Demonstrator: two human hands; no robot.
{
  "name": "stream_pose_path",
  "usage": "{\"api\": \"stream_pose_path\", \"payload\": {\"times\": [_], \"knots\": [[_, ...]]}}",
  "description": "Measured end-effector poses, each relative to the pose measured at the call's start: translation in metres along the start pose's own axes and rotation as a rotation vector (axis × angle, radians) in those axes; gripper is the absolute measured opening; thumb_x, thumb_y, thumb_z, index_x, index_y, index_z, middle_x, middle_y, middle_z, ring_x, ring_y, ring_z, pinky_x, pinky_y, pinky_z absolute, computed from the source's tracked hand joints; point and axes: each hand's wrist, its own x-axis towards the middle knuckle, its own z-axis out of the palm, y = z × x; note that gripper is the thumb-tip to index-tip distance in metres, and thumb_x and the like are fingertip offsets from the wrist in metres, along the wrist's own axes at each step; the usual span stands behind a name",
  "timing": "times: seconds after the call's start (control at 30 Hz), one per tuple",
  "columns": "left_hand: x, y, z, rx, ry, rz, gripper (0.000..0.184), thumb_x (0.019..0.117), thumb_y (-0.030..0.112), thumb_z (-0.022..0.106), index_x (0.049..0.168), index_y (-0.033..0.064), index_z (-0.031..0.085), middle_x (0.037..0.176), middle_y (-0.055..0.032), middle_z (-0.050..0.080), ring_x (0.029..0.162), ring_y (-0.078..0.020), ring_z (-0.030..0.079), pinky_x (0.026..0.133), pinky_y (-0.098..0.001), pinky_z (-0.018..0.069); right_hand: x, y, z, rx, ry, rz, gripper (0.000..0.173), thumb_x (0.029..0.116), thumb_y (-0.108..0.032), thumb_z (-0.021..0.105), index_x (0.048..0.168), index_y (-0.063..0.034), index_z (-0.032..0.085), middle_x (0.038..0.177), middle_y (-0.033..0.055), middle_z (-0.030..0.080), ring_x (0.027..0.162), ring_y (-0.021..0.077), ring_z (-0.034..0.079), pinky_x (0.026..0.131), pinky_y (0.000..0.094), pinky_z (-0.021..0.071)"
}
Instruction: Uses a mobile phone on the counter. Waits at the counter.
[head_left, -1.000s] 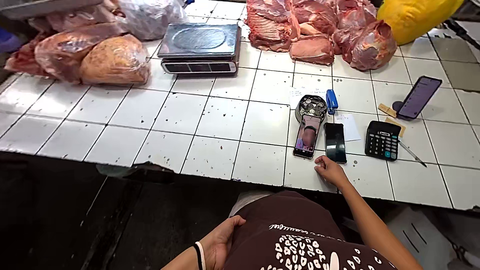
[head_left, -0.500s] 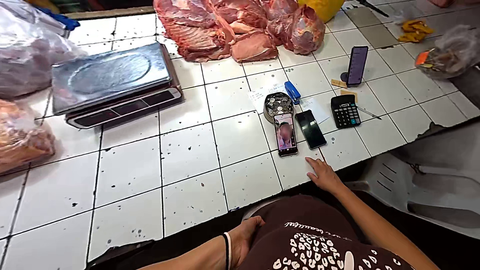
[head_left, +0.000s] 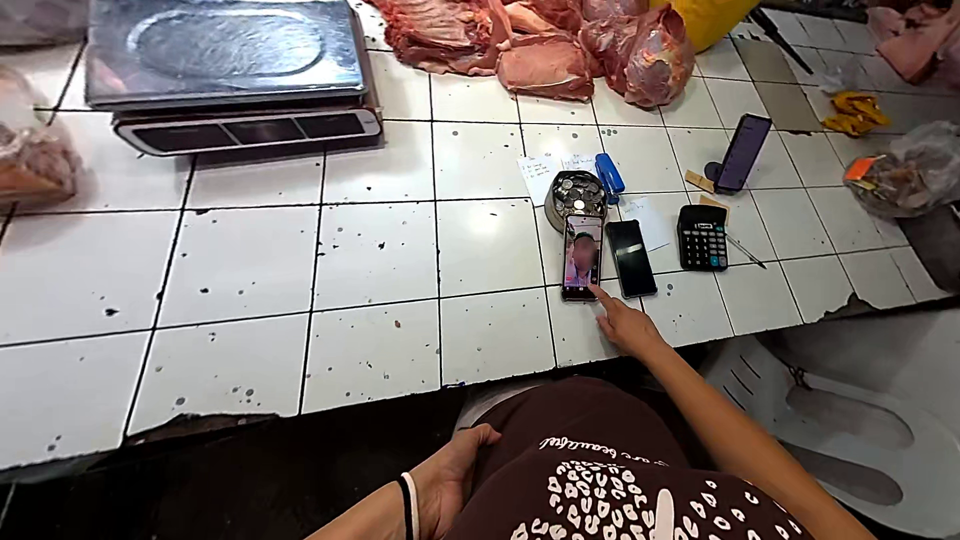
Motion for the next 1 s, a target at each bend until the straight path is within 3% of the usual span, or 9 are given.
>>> {"api": "stream_pose_path", "payload": {"times": [0.13, 0.27, 0.4, 0.5, 0.6, 0.7, 0.83, 1.0], "knots": [[-0.002, -0.02, -0.005, -0.119, -0.003, 0.062, 0.017, 0.1031, 0.017, 0.043, 0.09, 0.0131, 0.054, 0.07, -0.0047, 0.063, 0.059, -0.0117, 0.063, 0.05, -0.0262, 0.0524, 0.021, -0.008, -0.02, -0.083, 0.002, 0.025, 0.069, 0.1046, -0.013, 0.041, 0.166, -0.0313, 0.016, 0.137, 0.0203, 0.061, 0.111, 0.0403, 0.068, 0.093, 0.059, 0.0521], [-0.001, -0.043, -0.002, -0.242, 0.004, 0.14, 0.019, 0.1036, 0.015, 0.042, 0.09, 0.0118, 0.055, 0.07, -0.0052, 0.063, 0.059, -0.0116, 0.063, 0.05, -0.0259, 0.0525, 0.04, -0.009, -0.049, -0.02, 0.091, 0.056, 0.071, 0.1055, -0.016, 0.043, 0.167, -0.0263, 0.008, 0.139, 0.0217, 0.061, 0.119, 0.0395, 0.065, 0.101, 0.0574, 0.0497], [0.002, -0.068, 0.009, -0.384, -0.009, 0.186, 0.021, 0.1044, 0.016, 0.041, 0.09, 0.0107, 0.056, 0.07, -0.0055, 0.064, 0.058, -0.0112, 0.064, 0.049, -0.0252, 0.053, 0.053, -0.002, -0.07, 0.057, 0.217, 0.009, 0.076, 0.1053, -0.016, 0.044, 0.167, -0.0222, 0.0, 0.129, 0.0234, 0.066, 0.111, 0.0393, 0.068, 0.098, 0.0568, 0.051], [0.008, -0.089, 0.027, -0.469, -0.01, 0.234, 0.022, 0.1048, 0.015, 0.041, 0.09, 0.0104, 0.056, 0.07, -0.0057, 0.065, 0.058, -0.0111, 0.064, 0.05, -0.0251, 0.0535, 0.061, 0.006, -0.069, 0.294, 0.283, -0.021, 0.077, 0.1051, -0.015, 0.047, 0.166, -0.0143, 0.002, 0.129, 0.0214, 0.064, 0.109, 0.0326, 0.067, 0.097, 0.0491, 0.0526], [0.02, -0.11, 0.047, -0.502, 0.01, 0.27, 0.022, 0.1064, 0.017, 0.04, 0.091, 0.0111, 0.055, 0.071, -0.005, 0.064, 0.061, -0.0111, 0.065, 0.053, -0.026, 0.0543, 0.062, 0.015, -0.058, 0.645, 0.209, -0.035, 0.074, 0.1058, -0.013, 0.052, 0.164, -0.0039, 0.008, 0.137, 0.0238, 0.059, 0.113, 0.0292, 0.065, 0.096, 0.0427, 0.053], [0.05, -0.134, 0.059, -0.585, -0.045, 0.261, 0.023, 0.1058, 0.018, 0.04, 0.092, 0.0099, 0.057, 0.074, -0.0072, 0.066, 0.065, -0.0141, 0.066, 0.057, -0.0295, 0.056, 0.062, 0.028, -0.043, 0.913, 0.044, -0.02, 0.067, 0.1073, -0.012, 0.051, 0.162, -0.0022, 0.014, 0.138, 0.0275, 0.057, 0.116, 0.0305, 0.064, 0.094, 0.0422, 0.0542], [0.072, -0.16, 0.086, -0.67, -0.04, 0.238, 0.025, 0.1052, 0.016, 0.038, 0.089, 0.0105, 0.056, 0.072, -0.0066, 0.065, 0.062, -0.0138, 0.065, 0.055, -0.0289, 0.055, 0.067, 0.038, -0.036, 0.917, -0.042, -0.107, 0.067, 0.1059, -0.011, 0.055, 0.16, -0.0005, 0.018, 0.129, 0.0239, 0.06, 0.098, 0.0221, 0.064, 0.082, 0.0347, 0.0536], [0.117, -0.209, 0.102, -0.698, -0.096, 0.322, 0.028, 0.1052, 0.014, 0.037, 0.088, 0.0113, 0.059, 0.072, -0.0047, 0.068, 0.063, -0.0115, 0.067, 0.057, -0.0281, 0.0563, 0.083, 0.036, -0.036, 0.874, -0.025, -0.178, 0.076, 0.1016, -0.016, 0.066, 0.159, -0.0003, 0.018, 0.122, 0.0252, 0.062, 0.097, 0.0245, 0.064, 0.084, 0.0378, 0.0537]]}}
